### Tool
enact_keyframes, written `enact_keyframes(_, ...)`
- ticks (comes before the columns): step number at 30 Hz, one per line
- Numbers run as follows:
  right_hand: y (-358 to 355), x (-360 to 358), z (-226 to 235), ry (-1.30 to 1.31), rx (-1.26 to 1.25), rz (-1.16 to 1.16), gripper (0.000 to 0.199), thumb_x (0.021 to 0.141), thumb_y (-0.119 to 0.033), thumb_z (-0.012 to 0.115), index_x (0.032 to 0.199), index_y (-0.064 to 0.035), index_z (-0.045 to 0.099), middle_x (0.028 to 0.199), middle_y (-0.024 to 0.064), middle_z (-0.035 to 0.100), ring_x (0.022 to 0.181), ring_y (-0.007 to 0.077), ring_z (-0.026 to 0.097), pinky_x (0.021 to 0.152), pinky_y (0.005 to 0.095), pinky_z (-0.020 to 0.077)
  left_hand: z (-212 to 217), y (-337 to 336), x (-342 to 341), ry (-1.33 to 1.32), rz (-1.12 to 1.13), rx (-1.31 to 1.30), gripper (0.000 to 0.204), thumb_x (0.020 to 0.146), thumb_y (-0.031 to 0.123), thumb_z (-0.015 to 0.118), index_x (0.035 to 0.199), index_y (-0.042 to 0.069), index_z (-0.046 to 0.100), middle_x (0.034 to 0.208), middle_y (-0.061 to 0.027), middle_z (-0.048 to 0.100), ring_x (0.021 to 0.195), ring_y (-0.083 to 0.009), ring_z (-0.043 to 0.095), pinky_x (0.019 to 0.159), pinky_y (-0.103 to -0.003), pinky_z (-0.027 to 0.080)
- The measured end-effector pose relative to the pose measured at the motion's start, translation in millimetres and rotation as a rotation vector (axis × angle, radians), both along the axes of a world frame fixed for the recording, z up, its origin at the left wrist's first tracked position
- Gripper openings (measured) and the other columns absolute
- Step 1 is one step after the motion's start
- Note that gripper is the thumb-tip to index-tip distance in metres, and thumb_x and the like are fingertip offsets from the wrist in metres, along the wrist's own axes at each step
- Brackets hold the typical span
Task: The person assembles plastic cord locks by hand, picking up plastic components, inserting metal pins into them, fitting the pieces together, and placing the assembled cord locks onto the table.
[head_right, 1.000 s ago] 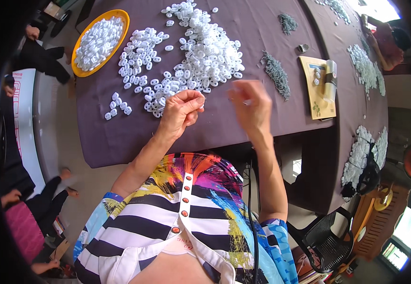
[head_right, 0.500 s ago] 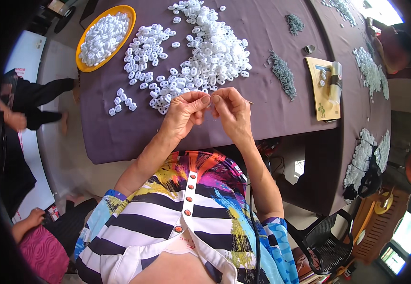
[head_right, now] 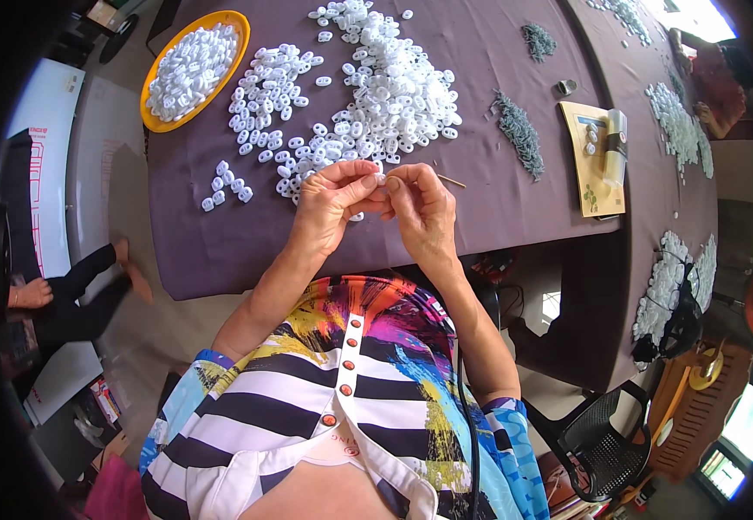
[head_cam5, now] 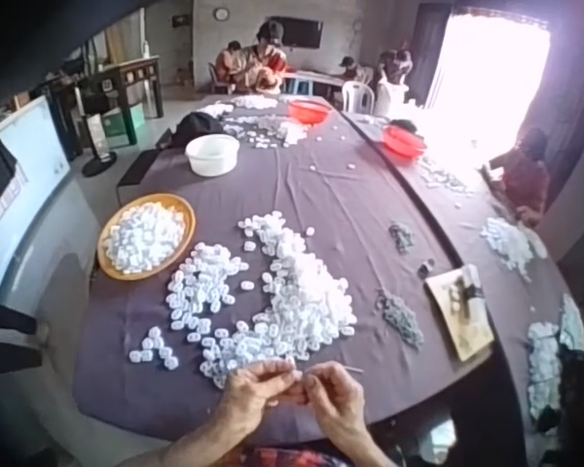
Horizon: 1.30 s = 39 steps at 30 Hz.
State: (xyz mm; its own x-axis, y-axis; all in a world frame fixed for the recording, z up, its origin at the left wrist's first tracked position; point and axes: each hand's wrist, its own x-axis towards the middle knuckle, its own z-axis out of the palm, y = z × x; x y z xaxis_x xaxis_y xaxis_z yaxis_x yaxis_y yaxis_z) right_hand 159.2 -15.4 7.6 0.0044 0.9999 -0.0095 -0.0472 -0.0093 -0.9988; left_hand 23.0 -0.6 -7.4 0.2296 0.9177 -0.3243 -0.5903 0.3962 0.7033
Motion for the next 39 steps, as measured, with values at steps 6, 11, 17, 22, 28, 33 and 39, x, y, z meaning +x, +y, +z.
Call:
enact_keyframes(6, 6.2, 6.9, 3.2, -0.072, 0.045, 0.069, 0.006, 0.088, -0.003, 0.049, 0.088, 0.0006, 0.054, 0.073, 0.0024, 0.057, 0.063, 0.0075, 0.056, 0.057, 0.0217, 0.048, 5.6, -4.1, 2.0, 0.191, -0.009, 0.148, 0.015, 0.08, 0.0, 0.059, 0.095, 0.0, 0.06, 0.081, -0.0074, 0.064, 0.067, -0.0125, 0.063, 0.057, -0.025, 0.055)
enact_keyframes(11, 7.4, 10.0, 5.8, -0.071, 0.01, 0.158, 0.005, 0.088, -0.001, 0.047, 0.087, -0.0001, 0.052, 0.073, 0.0018, 0.056, 0.065, 0.0075, 0.057, 0.058, 0.0223, 0.049, 6.6, -4.9, 3.8, 0.308, 0.032, 0.278, 0.014, 0.081, -0.003, 0.057, 0.095, -0.003, 0.058, 0.075, -0.0038, 0.061, 0.065, -0.0094, 0.061, 0.058, -0.022, 0.053)
enact_keyframes(17, 8.0, 13.6, 3.6, -0.07, -0.028, 0.206, 0.007, 0.089, -0.001, 0.044, 0.087, -0.0002, 0.051, 0.074, 0.0022, 0.056, 0.067, 0.0084, 0.058, 0.06, 0.0241, 0.0511, 7.4, -5.9, 1.6, 0.352, 0.002, 0.296, 0.014, 0.081, -0.003, 0.058, 0.095, -0.003, 0.058, 0.076, -0.0036, 0.061, 0.067, -0.0083, 0.06, 0.06, -0.021, 0.052)
enact_keyframes(22, 8.4, 14.1, 7.3, -0.079, -0.032, 0.271, 0.007, 0.09, 0.0, 0.043, 0.089, 0.0003, 0.05, 0.074, 0.0034, 0.057, 0.067, 0.0104, 0.06, 0.06, 0.0244, 0.0512, 5.1, -6.7, 0.0, 0.401, -0.01, 0.314, 0.014, 0.081, -0.003, 0.058, 0.094, -0.003, 0.058, 0.077, -0.0033, 0.061, 0.067, -0.0071, 0.059, 0.06, -0.021, 0.051)
enact_keyframes(28, 12.3, 17.9, 12.0, -0.235, 0.011, 0.348, 0.007, 0.086, 0.003, 0.043, 0.083, 0.0012, 0.049, 0.068, 0.0066, 0.057, 0.06, 0.0119, 0.06, 0.054, 0.0244, 0.049, 2.6, -7.4, -2.9, 0.445, -0.08, 0.307, 0.015, 0.081, -0.003, 0.058, 0.096, -0.001, 0.058, 0.079, -0.0028, 0.061, 0.068, -0.0064, 0.058, 0.059, -0.02, 0.05)
enact_keyframes(33, 15.5, 17.2, 14.4, -0.389, 0.038, 0.402, 0.008, 0.087, 0.0, 0.044, 0.084, 0.0029, 0.051, 0.068, 0.0077, 0.06, 0.062, 0.0114, 0.061, 0.057, 0.0234, 0.05, 1.5, -8.4, -2.2, 0.423, -0.072, 0.292, 0.012, 0.081, -0.003, 0.057, 0.093, -0.003, 0.057, 0.077, -0.0039, 0.061, 0.065, -0.0067, 0.058, 0.056, -0.021, 0.051)
enact_keyframes(39, 10.2, 12.2, -1.0, -0.302, -0.015, 0.396, 0.007, 0.087, 0.0, 0.045, 0.085, 0.0019, 0.052, 0.069, 0.0067, 0.059, 0.061, 0.0115, 0.06, 0.055, 0.0232, 0.0496, -9.2, -14.2, 0.7, 0.47, 0.0, 0.266, 0.011, 0.081, -0.005, 0.056, 0.091, -0.003, 0.055, 0.074, -0.0028, 0.059, 0.063, -0.0072, 0.058, 0.055, -0.021, 0.051)
